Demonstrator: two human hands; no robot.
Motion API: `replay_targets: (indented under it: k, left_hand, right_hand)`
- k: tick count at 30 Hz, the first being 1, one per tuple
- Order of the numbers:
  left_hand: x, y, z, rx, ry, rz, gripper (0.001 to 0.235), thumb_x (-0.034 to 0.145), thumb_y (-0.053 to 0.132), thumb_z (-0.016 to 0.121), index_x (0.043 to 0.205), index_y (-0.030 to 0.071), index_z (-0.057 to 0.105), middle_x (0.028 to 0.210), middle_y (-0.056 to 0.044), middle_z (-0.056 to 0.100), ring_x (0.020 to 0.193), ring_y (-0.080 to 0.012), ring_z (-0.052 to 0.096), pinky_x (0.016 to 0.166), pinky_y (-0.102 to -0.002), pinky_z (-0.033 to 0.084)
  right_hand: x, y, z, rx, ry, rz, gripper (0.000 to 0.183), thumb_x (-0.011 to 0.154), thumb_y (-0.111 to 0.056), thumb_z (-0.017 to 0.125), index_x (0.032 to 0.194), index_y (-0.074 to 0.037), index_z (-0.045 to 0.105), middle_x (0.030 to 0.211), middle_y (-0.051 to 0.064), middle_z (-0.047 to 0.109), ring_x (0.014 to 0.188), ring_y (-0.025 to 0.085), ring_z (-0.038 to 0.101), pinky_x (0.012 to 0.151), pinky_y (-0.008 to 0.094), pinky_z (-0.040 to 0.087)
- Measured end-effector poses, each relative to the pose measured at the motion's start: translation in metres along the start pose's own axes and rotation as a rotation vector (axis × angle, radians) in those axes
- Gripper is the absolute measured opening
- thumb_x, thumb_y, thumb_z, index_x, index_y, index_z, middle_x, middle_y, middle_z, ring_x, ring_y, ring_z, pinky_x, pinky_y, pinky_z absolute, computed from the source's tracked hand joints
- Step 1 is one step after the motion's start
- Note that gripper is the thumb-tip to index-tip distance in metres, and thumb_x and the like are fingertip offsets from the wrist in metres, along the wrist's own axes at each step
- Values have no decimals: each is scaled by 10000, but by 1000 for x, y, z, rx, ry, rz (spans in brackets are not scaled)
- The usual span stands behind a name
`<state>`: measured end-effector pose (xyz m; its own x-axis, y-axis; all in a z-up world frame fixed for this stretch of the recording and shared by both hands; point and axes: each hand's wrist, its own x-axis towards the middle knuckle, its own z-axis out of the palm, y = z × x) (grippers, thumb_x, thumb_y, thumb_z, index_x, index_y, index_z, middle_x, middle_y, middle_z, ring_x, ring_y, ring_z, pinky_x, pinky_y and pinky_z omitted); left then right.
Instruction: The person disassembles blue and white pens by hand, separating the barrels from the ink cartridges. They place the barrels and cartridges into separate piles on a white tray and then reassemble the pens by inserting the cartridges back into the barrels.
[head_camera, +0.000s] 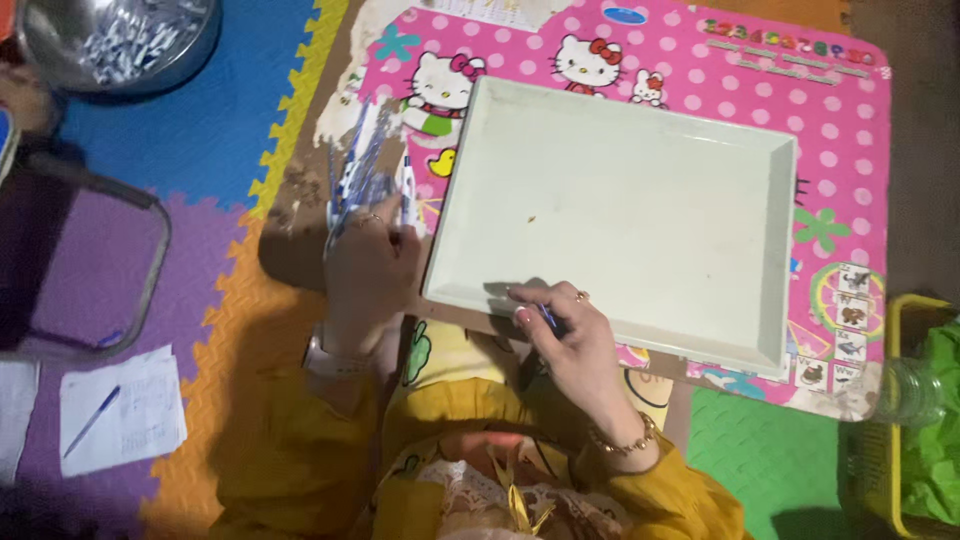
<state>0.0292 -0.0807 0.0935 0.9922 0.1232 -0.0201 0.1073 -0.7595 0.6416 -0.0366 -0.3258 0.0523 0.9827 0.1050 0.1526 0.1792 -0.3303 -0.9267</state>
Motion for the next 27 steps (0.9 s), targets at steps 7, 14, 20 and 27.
replay_targets:
  k: [7,14,20,27]
  left_hand:
    - [35,-40,37,461,-53,111,493,989,340,605,1458,198,661,1124,-196,744,1035,-432,755,808,-572,621]
    - [32,-22,17,334,-42,-40,473,1079,445,597,1493,232,682,1152,-176,720,1042,-402,738,909,-525,575]
    - [14,-43,-17,148,359,253,321,1136,58,659,1433,84,779,1078,-109,583,956,-265,555,780,-390,442]
    - [55,-182,-74,166,643,427,233,1264,-119,649,1449,-195,767,1181,-327,732,935,-377,676,841,-453,541]
  right_hand:
    - [-4,11,-28,20,141,30,241,959,-175,759,1176,-101,832,818,110,698,755,188,620,733,338,514]
    - [-2,10,-51,62,219,-60,363,1075,-267,546,1210,-41,795,834,161,657,784,257,599,743,401,507]
    - [-2,14,-51,-93,244,42,381,1125,-331,462,1253,-122,754,828,-12,562,828,162,534,809,312,413]
    - [-2,21,-46,-100,228,60,269,1092,-217,559,1258,-123,749,815,-5,539,757,154,520,715,306,411]
